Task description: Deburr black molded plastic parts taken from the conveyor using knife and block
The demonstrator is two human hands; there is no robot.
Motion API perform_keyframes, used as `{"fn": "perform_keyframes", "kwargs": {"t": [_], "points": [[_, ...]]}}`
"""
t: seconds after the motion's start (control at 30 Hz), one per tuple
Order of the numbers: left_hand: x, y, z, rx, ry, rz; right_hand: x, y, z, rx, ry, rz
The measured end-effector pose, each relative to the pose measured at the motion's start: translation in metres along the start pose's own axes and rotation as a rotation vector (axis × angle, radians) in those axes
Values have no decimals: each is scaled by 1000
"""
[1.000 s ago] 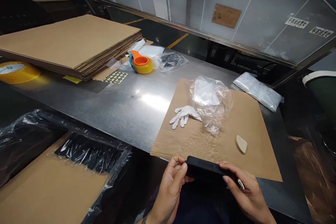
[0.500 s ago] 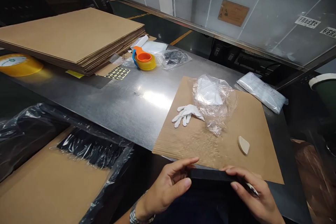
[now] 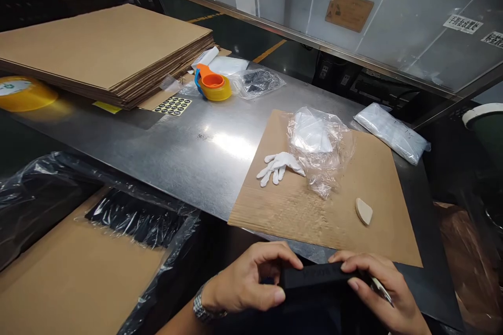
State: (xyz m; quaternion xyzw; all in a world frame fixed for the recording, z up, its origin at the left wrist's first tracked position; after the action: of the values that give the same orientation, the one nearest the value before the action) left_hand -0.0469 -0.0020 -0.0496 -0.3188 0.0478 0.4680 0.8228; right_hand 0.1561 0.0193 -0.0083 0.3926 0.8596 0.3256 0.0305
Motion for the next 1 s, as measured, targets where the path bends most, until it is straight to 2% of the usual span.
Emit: {"fn": "perform_keyframes", "kwargs": {"t": [0.17, 0.37, 0.47, 0.6, 0.8, 1.0], "points": [[0, 4, -8, -49, 77, 44, 0, 1, -1, -20, 3, 19], [0, 4, -6, -151, 57, 69, -3, 3, -1, -60, 3, 51], [-1, 3, -4, -104, 53, 73, -3, 2, -2, -47, 12, 42], [0, 0, -1, -29, 17, 21, 0, 1, -4, -6, 29, 39], [0, 3, -4, -34, 34, 56, -4, 0, -2, 11, 19, 41], [-1, 0, -3, -25, 37, 31, -5, 0, -2, 26, 13, 35]]}}
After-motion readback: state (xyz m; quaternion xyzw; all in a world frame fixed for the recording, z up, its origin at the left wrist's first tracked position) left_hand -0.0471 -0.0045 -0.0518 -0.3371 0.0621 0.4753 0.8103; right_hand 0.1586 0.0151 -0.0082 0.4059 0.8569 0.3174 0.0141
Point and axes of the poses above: each hand's wrist, its own x-axis towards the middle knuckle, its own y-axis out of the back of the hand, z = x × y, the point moved 6 cm from there along x, towards the middle knuckle, and after that the axes turned 11 degrees about y, right-handed, at the moved point
